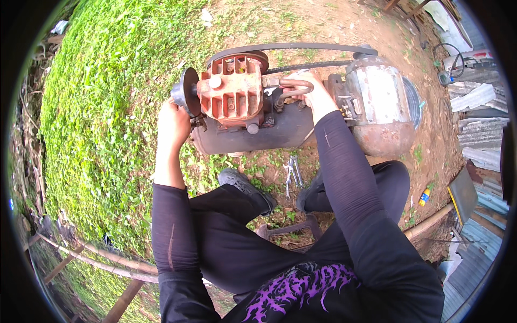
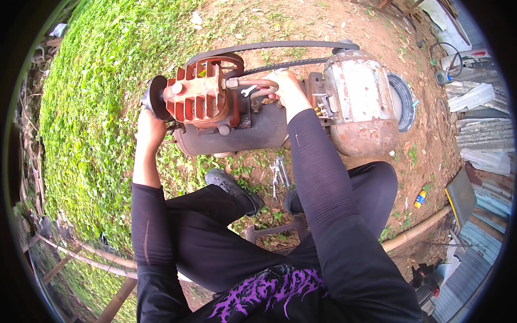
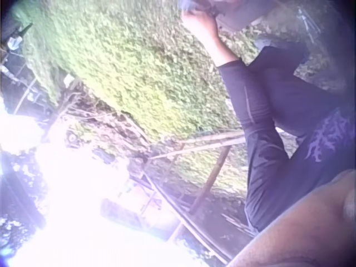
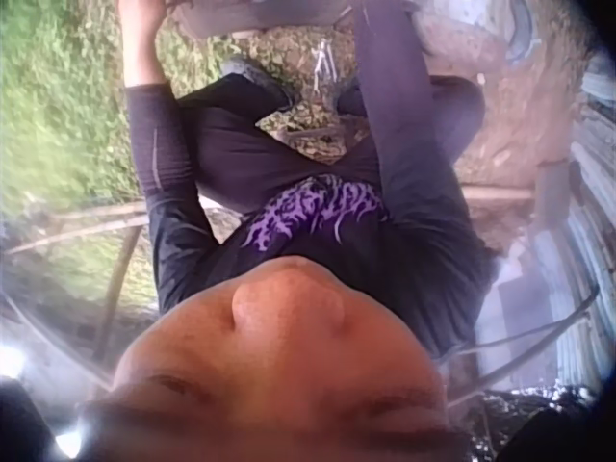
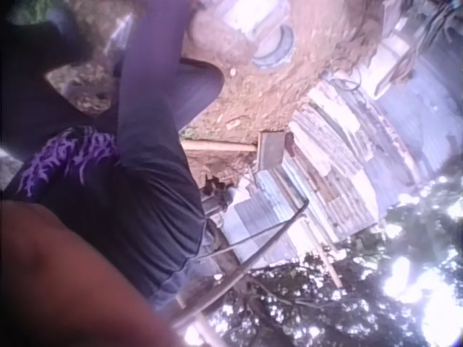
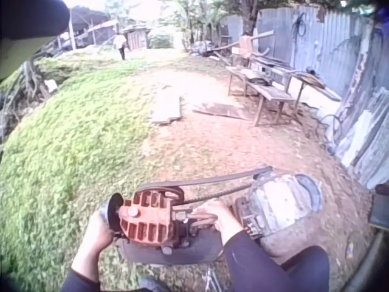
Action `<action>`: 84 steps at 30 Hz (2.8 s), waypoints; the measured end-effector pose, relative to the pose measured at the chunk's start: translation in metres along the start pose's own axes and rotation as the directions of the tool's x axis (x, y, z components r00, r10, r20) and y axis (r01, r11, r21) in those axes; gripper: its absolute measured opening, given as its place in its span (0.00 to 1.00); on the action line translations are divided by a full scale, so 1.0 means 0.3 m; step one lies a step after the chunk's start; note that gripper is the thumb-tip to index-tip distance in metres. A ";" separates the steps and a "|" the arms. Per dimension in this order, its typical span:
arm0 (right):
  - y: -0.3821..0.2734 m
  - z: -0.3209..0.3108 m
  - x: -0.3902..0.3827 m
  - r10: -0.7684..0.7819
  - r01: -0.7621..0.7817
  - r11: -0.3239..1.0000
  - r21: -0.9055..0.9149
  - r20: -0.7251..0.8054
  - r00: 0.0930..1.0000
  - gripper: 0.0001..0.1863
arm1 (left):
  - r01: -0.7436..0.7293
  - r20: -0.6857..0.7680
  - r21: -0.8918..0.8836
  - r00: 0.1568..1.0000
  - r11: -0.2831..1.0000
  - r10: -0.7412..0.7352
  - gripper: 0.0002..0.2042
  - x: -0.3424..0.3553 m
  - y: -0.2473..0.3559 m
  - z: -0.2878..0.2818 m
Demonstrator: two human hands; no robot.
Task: The person uses a wrench to loosen and remove bolts from the cylinder head of a portable air compressor.
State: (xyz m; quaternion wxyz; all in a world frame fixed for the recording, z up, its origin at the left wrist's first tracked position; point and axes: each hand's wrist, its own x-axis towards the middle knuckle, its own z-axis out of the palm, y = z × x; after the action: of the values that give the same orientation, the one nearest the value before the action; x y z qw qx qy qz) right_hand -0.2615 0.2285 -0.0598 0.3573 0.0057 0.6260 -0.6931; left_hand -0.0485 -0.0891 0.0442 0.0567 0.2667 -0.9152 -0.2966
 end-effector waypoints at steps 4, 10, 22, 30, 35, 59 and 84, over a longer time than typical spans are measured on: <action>-0.040 0.033 0.009 -0.110 0.106 0.992 0.062 0.061 0.992 0.10 | 0.040 -0.070 0.084 0.997 0.996 -0.034 0.11 -0.038 0.086 -0.023; -0.027 0.006 -0.045 0.029 -0.029 1.000 -0.008 0.029 0.999 0.16 | -0.013 -0.026 -0.005 1.000 1.000 0.013 0.12 -0.046 0.103 -0.035; -0.037 0.063 -0.017 -0.142 0.151 0.974 0.171 -0.061 0.988 0.12 | 0.021 -0.053 0.112 0.999 0.993 -0.015 0.11 -0.007 0.008 0.018; -0.139 0.172 0.015 -0.300 0.264 0.798 -0.543 0.022 0.954 0.09 | 0.002 -0.031 0.081 1.000 0.997 0.000 0.09 -0.002 0.013 0.010; -0.206 0.198 0.028 -0.001 -0.003 0.882 -0.471 -0.008 1.000 0.09 | 0.066 -0.077 0.059 0.995 0.996 -0.062 0.10 -0.053 0.120 -0.028; -0.118 0.143 -0.098 -0.210 0.287 0.949 0.133 -0.413 0.886 0.19 | -0.032 -0.043 0.007 0.999 0.999 0.033 0.12 -0.015 0.024 -0.007; -0.187 0.194 0.077 0.007 -0.006 0.958 -0.287 0.002 1.000 0.13 | -0.103 -0.114 -0.001 0.988 0.995 0.102 0.16 -0.016 -0.041 0.015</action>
State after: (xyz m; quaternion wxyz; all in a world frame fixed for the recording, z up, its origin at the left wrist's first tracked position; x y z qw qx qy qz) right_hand -0.2815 0.1643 -0.0092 0.3576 -0.0454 0.7195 -0.5936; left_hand -0.0398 -0.0927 0.0338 0.1250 0.2356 -0.9219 -0.2810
